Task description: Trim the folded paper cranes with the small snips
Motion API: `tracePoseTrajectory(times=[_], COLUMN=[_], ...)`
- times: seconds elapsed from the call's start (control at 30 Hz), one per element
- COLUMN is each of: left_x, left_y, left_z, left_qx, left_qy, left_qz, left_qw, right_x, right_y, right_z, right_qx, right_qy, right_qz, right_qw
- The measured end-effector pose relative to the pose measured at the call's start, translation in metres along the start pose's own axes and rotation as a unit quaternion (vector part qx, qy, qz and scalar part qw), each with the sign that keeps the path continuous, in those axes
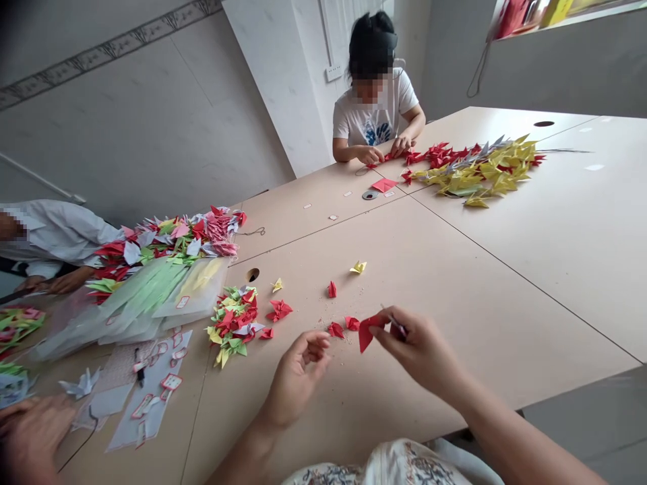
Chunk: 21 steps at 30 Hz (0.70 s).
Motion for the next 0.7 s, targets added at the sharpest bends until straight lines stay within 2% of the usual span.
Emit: tracePoseTrajectory(times=[0.17,0.3,0.4,0.53,0.7], left_x=[0.014,0.020,0.024,0.035,0.057], left_y=[0.010,0.018,0.020,0.021,0.024], left_z=[0.030,0.039,0.030,0.009,-0.012], left_qx=[0.102,0.166,0.200,0.228,0.235], left_qy=[-0.022,-0.013,0.011,0.039,0.034], left_qz=[-0.055,-0.077,-0.095,-0.117,-0.120], left_qw=[0.993,0.983,0.975,0.966,0.964], right_x=[0.005,-0.002,-0.005,-0.002,0.001], right_y=[-0.020,-0.032,-0.036,-0.036,-0.034], right_z=[0.029,0.030,0.024,0.013,0.000], right_qx=[-0.024,-0.041,-0.057,-0.081,-0.116], right_qy=[-0.016,-0.012,-0.004,0.012,0.029], right_qz=[-0.073,-0.101,-0.107,-0.093,-0.073], right_qw=[0.997,0.994,0.993,0.992,0.990])
Point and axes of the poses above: each hand's wrist, its own x-axis towards the middle knuckle, its own z-axis out of the back of the hand, y = z × x, the point moved 7 cm from there along x, towards the middle knuckle, and after that the axes turned 11 degrees about -y, right-handed, at the moved point
